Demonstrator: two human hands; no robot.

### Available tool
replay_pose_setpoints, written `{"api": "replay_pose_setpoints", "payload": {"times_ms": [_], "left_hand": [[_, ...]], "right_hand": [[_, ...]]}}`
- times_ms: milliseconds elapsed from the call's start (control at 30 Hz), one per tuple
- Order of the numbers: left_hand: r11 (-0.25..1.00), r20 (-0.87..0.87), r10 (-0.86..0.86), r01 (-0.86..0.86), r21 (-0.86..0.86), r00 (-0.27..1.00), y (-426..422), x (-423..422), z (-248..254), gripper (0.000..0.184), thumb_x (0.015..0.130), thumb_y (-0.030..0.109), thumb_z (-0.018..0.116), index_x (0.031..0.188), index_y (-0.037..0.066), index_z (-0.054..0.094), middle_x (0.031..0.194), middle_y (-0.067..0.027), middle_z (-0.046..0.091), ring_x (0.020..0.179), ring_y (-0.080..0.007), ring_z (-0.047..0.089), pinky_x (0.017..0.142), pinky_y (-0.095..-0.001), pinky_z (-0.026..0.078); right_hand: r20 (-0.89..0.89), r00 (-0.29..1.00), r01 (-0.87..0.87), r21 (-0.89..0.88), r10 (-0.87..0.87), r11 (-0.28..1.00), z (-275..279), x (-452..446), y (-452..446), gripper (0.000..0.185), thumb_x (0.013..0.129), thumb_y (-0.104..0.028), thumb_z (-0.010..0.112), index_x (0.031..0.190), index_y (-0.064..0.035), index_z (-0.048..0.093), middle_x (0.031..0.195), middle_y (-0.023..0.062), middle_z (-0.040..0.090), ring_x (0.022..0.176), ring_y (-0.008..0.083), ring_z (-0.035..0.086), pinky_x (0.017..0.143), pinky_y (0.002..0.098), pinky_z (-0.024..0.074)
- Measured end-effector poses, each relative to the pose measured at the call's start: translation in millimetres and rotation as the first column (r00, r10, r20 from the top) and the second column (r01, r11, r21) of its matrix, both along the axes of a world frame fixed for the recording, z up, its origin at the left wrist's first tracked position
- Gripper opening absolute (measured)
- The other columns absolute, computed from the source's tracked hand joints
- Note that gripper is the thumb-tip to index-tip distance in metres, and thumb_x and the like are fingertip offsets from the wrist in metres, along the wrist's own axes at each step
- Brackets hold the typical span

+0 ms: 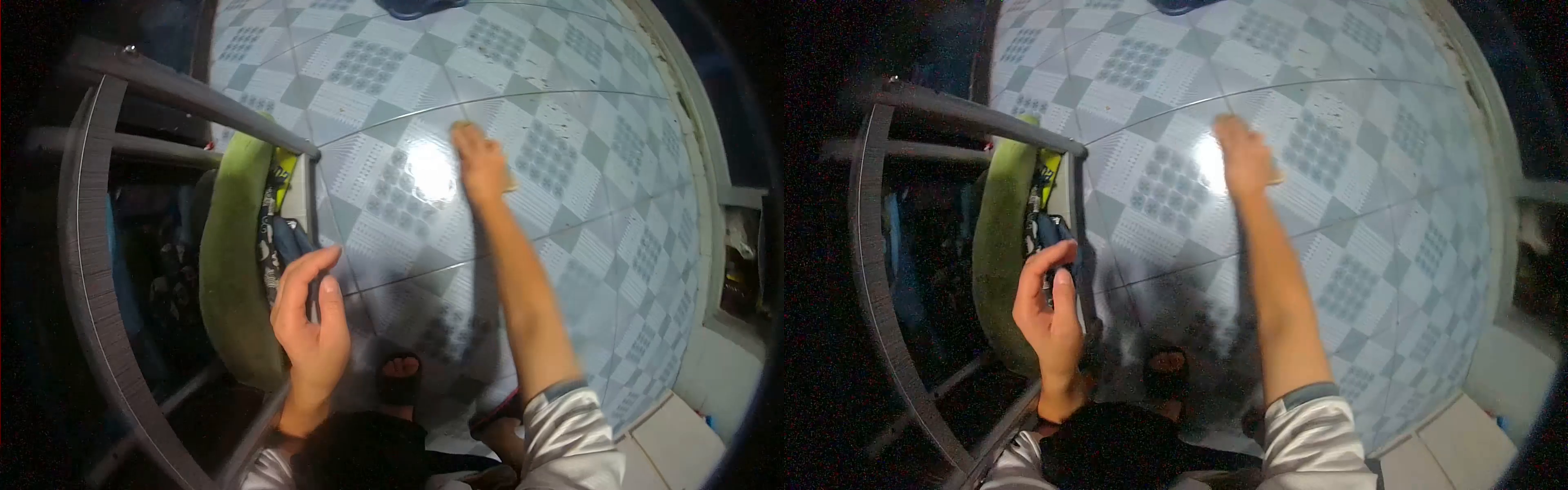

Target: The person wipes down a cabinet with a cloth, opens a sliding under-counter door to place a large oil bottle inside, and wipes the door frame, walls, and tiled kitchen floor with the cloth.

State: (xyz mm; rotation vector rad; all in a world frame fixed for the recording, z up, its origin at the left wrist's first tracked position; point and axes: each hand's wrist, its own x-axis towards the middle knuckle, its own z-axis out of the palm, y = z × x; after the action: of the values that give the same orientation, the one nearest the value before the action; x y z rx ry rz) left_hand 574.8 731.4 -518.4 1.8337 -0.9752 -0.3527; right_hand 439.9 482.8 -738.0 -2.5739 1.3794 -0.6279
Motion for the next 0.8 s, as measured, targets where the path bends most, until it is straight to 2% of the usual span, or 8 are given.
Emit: {"api": "replay_pose_setpoints", "payload": {"times_ms": [233,300,467,533,600,700,767,800], "left_hand": [[0.985,-0.082,-0.163,0.167,0.043,0.983,-21,-24,14,0.022,0.086,0.0,0.051,0.105,-0.004,0.061,0.101,-0.014,0.064,0.097,-0.023,0.06,0.089,-0.032,0.044],[0.968,-0.058,-0.234,0.238,0.073,0.97,-25,-27,12,0.022,0.088,0.002,0.051,0.106,-0.005,0.061,0.103,-0.0121,0.064,0.099,-0.0191,0.059,0.091,-0.0308,0.043],[0.987,-0.022,-0.113,0.115,0.114,0.993,-15,-13,11,0.021,0.085,0.0,0.052,0.103,-0.003,0.062,0.1,-0.014,0.064,0.094,-0.0239,0.061,0.087,-0.0335,0.046],[0.99,-0.048,-0.044,0.05,0.133,0.998,-13,-8,8,0.021,0.086,-0.001,0.051,0.103,-0.004,0.062,0.099,-0.0129,0.064,0.094,-0.0208,0.061,0.087,-0.0315,0.046],[0.98,-0.05,0.004,0.006,0.199,0.999,-9,-5,2,0.021,0.086,-0.001,0.05,0.104,-0.004,0.062,0.099,-0.0127,0.064,0.094,-0.0195,0.061,0.087,-0.0303,0.046],[0.986,-0.017,-0.032,0.034,0.166,0.999,-15,-3,-3,0.022,0.087,-0.001,0.049,0.104,-0.004,0.062,0.1,-0.0131,0.065,0.095,-0.02,0.06,0.088,-0.0302,0.045],[0.981,0.0,-0.043,0.043,0.189,0.999,-16,-2,-2,0.022,0.087,0.0,0.049,0.104,-0.004,0.062,0.1,-0.0131,0.065,0.096,-0.0202,0.06,0.088,-0.0303,0.045],[0.978,0.015,-0.056,0.051,0.202,0.998,-16,-2,-1,0.022,0.087,0.0,0.049,0.104,-0.004,0.062,0.1,-0.013,0.065,0.096,-0.0203,0.06,0.088,-0.0304,0.044]], "right_hand": [[0.397,0.913,-0.064,-0.084,0.093,0.994,73,-97,-29,0.047,0.072,0.01,0.043,0.112,-0.004,0.063,0.107,0.0185,0.064,0.099,0.034,0.061,0.086,0.0388,0.0474],[0.298,0.954,-0.13,0.533,-0.041,0.836,111,-52,51,0.036,0.091,-0.009,0.036,0.119,-0.0003,0.058,0.122,0.0192,0.058,0.115,0.0344,0.055,0.099,0.0404,0.0418],[0.612,0.679,-0.686,0.333,0.405,0.646,-144,54,373,0.031,0.089,-0.017,0.048,0.115,-0.0009,0.055,0.12,0.0204,0.057,0.11,0.0364,0.055,0.092,0.0484,0.0417],[0.52,0.612,-0.737,0.1,0.596,0.668,-19,22,314,0.031,0.087,-0.016,0.05,0.115,-0.0037,0.054,0.107,0.0171,0.061,0.1,0.0337,0.059,0.085,0.0475,0.045],[0.048,0.546,-0.675,0.617,0.836,0.406,7,14,281,0.026,0.088,-0.017,0.049,0.112,-0.0071,0.054,0.096,0.0149,0.059,0.092,0.0293,0.059,0.083,0.044,0.0461],[0.554,0.759,-0.566,0.301,0.343,0.767,27,-21,171,0.025,0.088,-0.018,0.046,0.11,-0.0064,0.052,0.094,0.0125,0.056,0.09,0.0291,0.058,0.083,0.0427,0.0465],[0.095,0.947,-0.297,-0.094,0.306,0.95,8,-35,100,0.041,0.083,-0.012,0.048,0.123,-0.007,0.053,0.122,0.0076,0.056,0.098,0.0222,0.061,0.077,0.0364,0.0507],[0.069,0.992,-0.127,0.353,0.109,0.927,17,-52,68,0.045,0.081,-0.008,0.048,0.126,-0.0083,0.052,0.123,0.0085,0.056,0.101,0.0247,0.058,0.08,0.0362,0.0491]]}}
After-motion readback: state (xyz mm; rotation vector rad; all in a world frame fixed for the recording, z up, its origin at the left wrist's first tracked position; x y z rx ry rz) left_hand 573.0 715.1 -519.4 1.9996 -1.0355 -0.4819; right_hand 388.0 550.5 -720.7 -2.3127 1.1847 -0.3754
